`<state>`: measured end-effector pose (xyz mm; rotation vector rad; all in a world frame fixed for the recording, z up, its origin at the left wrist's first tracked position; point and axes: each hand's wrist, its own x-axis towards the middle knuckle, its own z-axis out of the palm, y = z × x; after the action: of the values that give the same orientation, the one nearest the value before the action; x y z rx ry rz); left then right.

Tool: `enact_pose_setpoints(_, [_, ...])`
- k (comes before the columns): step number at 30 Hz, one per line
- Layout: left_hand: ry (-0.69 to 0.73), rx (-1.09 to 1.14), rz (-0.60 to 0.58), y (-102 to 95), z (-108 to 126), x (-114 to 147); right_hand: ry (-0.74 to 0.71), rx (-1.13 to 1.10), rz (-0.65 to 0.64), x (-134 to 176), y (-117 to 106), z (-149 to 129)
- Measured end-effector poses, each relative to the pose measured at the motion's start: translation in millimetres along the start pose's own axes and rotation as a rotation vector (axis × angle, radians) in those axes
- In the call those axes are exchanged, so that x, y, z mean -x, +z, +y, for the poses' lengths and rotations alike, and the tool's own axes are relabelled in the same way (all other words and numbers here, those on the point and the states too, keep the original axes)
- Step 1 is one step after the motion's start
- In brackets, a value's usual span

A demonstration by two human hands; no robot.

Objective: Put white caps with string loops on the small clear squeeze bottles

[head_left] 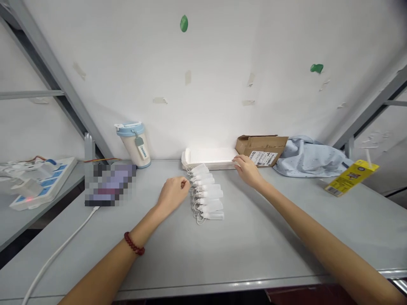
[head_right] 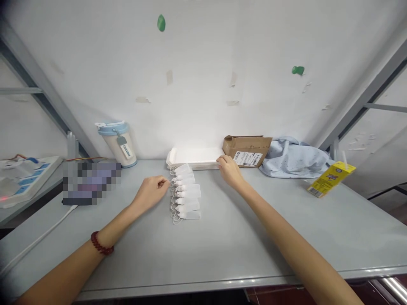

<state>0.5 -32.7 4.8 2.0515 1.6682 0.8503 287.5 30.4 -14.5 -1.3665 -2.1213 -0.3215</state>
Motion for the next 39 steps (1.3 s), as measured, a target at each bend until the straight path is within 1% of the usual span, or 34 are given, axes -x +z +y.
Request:
enact_pose_setpoints(4, [0.039, -0.03, 0.041, -2.6, 1, 1, 0.01, 0.043, -0.051, -19, 6, 1])
enact_pose_setpoints(7, [0.045, -0.026, 0.062, -3.9, 1, 1, 0.021, 0.058, -0.062, -26, 10, 4])
enact_pose_setpoints(12, [0.038, 0.024, 0.089, -4.6, 2, 2, 0.0, 0.107, -0.069, -29, 14, 9])
enact_pose_setpoints(17, [-0.003, 0.147, 0.11, -6.1, 1, 0, -0.067, 0.23, -0.066, -27, 9, 5])
enact_pose_setpoints(21, [-0.129, 0.333, 0.075, -6.9, -3, -5, -0.1, 0.302, -0.017, -25, 0, 0])
enact_pose_setpoints(24, [-0.224, 0.479, 0.058, -11.6, -3, -9, -0.125, 0.322, 0.037, -19, -10, -4])
enact_pose_setpoints(25, [-0.251, 0.561, 0.052, -14.2, -2, -9, -0.138, 0.323, 0.054, -15, -13, -6])
enact_pose_setpoints(27, [-0.313, 0.81, 0.025, -20.1, 1, -10, -0.17, 0.32, 0.084, -5, -19, -11])
enact_pose_setpoints(30, [-0.436, 1.249, -0.096, -28.5, 5, -10, -0.223, 0.303, 0.109, 12, -26, -20])
enact_pose_setpoints(32, [-0.488, 1.406, -0.169, -32.1, 6, -11, -0.261, 0.279, 0.113, 21, -26, -25])
enact_pose_setpoints(33, [-0.502, 1.447, -0.189, -33.1, 5, -12, -0.275, 0.265, 0.117, 25, -25, -27])
enact_pose_setpoints(35, [-0.521, 1.46, -0.2, -33.2, 3, -14, -0.292, 0.231, 0.132, 31, -22, -28])
enact_pose_setpoints(39, [-0.537, 1.363, -0.188, -28.4, -2, -16, -0.298, 0.172, 0.19, 38, -16, -26])
